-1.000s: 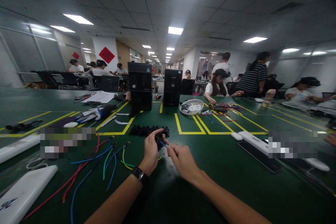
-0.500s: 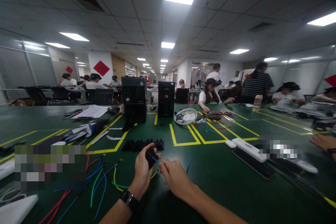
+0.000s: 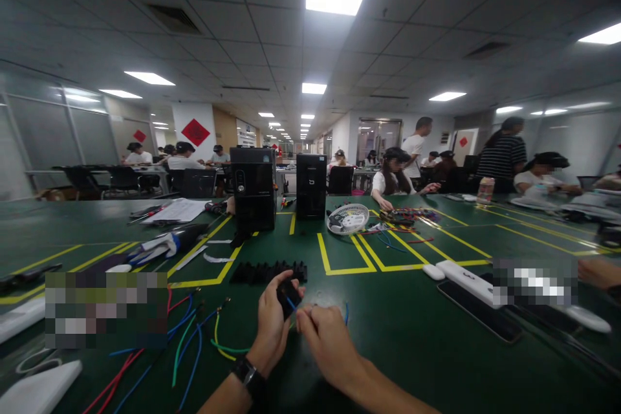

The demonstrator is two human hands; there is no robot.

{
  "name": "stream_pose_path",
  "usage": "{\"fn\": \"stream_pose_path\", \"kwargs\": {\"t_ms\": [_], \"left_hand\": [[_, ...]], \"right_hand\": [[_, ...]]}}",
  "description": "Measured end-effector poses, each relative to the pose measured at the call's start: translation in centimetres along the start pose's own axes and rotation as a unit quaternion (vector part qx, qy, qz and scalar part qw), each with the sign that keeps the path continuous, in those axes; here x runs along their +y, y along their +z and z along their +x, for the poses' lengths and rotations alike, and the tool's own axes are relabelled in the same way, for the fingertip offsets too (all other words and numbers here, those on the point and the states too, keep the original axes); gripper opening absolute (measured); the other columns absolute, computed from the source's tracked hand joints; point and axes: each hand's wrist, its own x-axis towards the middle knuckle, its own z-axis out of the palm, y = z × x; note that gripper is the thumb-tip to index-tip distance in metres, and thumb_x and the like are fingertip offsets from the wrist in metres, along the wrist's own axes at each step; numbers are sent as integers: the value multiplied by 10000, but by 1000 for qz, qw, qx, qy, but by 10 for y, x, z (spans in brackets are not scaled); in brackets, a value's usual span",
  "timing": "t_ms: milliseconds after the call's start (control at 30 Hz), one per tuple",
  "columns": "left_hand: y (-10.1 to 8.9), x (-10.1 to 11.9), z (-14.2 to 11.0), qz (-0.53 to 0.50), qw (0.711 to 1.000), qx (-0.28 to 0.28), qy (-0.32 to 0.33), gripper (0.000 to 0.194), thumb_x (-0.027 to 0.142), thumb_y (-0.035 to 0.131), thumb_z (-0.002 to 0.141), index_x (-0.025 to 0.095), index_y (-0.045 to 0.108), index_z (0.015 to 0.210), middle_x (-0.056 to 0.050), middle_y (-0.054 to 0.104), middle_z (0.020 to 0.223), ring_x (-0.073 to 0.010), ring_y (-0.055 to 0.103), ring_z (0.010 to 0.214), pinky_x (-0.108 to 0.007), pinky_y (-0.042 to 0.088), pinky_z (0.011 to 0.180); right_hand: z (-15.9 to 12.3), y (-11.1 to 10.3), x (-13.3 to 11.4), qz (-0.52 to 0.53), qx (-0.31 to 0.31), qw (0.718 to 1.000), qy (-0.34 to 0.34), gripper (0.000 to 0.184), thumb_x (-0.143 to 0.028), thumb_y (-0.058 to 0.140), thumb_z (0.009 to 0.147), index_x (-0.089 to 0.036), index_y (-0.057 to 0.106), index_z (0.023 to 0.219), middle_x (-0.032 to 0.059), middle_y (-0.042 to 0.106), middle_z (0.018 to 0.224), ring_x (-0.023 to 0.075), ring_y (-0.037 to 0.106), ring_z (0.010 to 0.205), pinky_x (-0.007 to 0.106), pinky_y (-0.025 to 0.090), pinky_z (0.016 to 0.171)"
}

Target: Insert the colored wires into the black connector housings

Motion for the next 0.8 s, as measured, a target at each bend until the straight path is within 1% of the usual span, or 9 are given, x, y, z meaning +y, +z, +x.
{"fn": "stream_pose_path", "kwargs": {"t_ms": [100,167,367,467,600,700,800], "left_hand": [[1,4,0,-23,1000,3,-15,312,274,547,735,129,593,1008,-41,624,710,-156,620,603,-278,491,589],[2,6,-1,-35,999,-3,-22,321,266,531,734,128,588,1018,-38,614,697,-158,616,587,-283,489,568],[7,6,-7,4,1000,1,-9,350,320,564,738,144,579,1040,-35,626,728,-153,610,590,-281,493,559],[8,10,-7,-13,1000,-7,-8,350,298,561,726,142,573,1039,-25,613,700,-156,609,583,-286,490,566],[6,15,-5,-18,1000,-3,-13,349,272,541,711,140,570,1032,-24,611,689,-153,603,562,-285,483,555],[4,11,-5,11,1000,-3,11,339,317,559,727,142,580,1017,-27,622,709,-150,612,587,-288,493,594],[6,8,-5,22,1000,-13,12,348,362,556,742,141,581,1010,-34,626,721,-156,617,599,-291,494,594]], "right_hand": [[0,7,1,-23,-22,999,4,318,-224,374,944,-179,606,732,12,636,649,114,576,582,216,317,549],[0,8,1,-31,-23,999,4,313,-222,378,941,-180,606,731,9,634,641,111,568,566,217,308,538],[-1,-3,-4,-5,22,1000,-13,351,-237,348,955,-171,593,711,10,627,639,101,573,592,200,334,590],[-2,0,-2,-6,2,1000,-11,336,-237,360,952,-169,599,726,13,633,650,100,573,585,198,333,578],[-2,7,-2,-16,-24,1000,-5,313,-240,379,946,-173,608,743,9,633,648,103,570,570,203,325,555],[-2,2,-6,2,-5,1000,-13,344,-242,353,954,-172,600,725,7,622,638,101,564,568,201,332,568],[-2,-3,-6,7,21,1000,-15,371,-258,340,960,-173,589,699,5,608,619,102,554,563,208,336,590]]}}
